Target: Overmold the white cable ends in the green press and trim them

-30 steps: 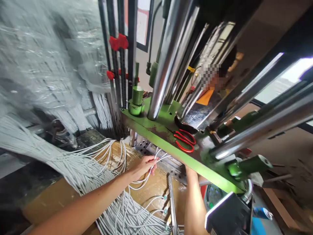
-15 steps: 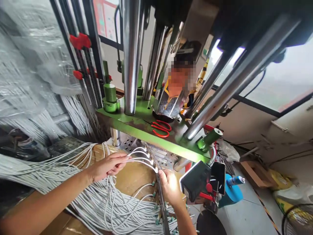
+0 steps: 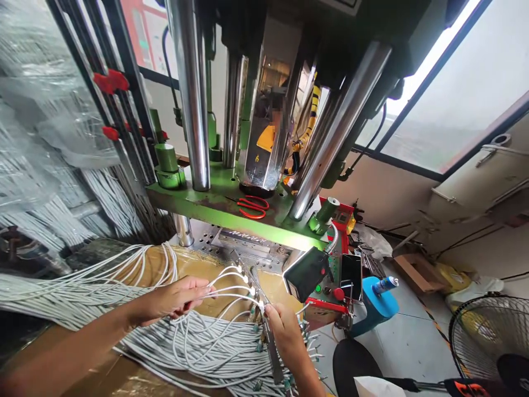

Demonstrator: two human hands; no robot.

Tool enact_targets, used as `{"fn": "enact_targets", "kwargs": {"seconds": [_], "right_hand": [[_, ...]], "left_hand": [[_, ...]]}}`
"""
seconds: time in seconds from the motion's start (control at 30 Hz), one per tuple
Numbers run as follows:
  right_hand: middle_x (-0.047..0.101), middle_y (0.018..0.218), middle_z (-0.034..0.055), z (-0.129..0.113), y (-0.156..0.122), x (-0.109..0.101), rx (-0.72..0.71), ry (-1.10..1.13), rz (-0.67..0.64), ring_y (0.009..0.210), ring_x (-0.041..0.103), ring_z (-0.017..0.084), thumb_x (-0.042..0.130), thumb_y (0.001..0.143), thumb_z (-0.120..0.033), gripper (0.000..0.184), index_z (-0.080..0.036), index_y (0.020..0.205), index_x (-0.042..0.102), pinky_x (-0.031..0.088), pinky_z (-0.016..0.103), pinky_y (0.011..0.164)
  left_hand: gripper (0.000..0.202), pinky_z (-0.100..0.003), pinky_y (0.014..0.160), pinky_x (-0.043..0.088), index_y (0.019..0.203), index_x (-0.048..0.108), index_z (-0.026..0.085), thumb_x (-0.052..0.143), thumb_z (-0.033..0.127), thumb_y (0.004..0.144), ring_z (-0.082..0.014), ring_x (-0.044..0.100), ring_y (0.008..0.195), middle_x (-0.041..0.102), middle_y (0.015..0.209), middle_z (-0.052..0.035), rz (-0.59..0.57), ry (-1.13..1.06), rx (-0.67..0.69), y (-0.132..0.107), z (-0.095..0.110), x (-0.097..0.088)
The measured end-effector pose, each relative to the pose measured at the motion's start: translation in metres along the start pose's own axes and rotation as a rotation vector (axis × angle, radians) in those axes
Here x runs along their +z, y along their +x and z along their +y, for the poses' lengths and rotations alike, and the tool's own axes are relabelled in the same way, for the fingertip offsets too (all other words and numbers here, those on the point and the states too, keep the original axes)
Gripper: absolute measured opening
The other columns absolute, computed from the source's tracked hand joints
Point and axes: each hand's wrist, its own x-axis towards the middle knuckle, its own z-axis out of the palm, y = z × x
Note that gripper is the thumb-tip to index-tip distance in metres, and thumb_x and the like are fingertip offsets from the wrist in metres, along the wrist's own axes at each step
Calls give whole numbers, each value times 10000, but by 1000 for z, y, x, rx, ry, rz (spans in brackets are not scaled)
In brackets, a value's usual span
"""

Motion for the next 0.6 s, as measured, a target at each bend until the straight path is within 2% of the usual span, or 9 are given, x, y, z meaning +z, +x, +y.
{"fn": "enact_targets", "kwargs": {"seconds": [0.07,0.3,0.43,0.6], "right_hand": [[351,531,-49,0,-5,-2,4,-8,8,516,334,127,344,902,-500,424,-221,585,376,219,269,497],[409,577,-34,-4,-19,-9,7,-106,60,579,392,138,338,902,-551,453,-210,610,403,251,268,553],[434,608,-33,-3,-22,-11,19,-100,58,605,413,137,355,913,-534,439,-205,630,416,279,257,574],[451,589,-34,-8,-23,-12,26,-119,55,583,426,130,338,928,-490,437,-196,630,462,280,248,561]], "left_hand": [[488,-211,419,97,849,519,166,578,642,757,-59,204,456,369,583,74,-53,-14,-12,0,-3,2],[483,-216,450,162,837,536,162,486,643,826,-86,256,500,359,592,58,-50,60,54,-2,-15,7],[498,-216,495,221,830,533,164,438,652,846,-102,298,546,354,616,51,-56,149,75,-4,-14,8],[519,-221,502,202,894,553,168,403,664,856,-113,266,565,307,623,55,-120,193,45,1,-6,9]]}}
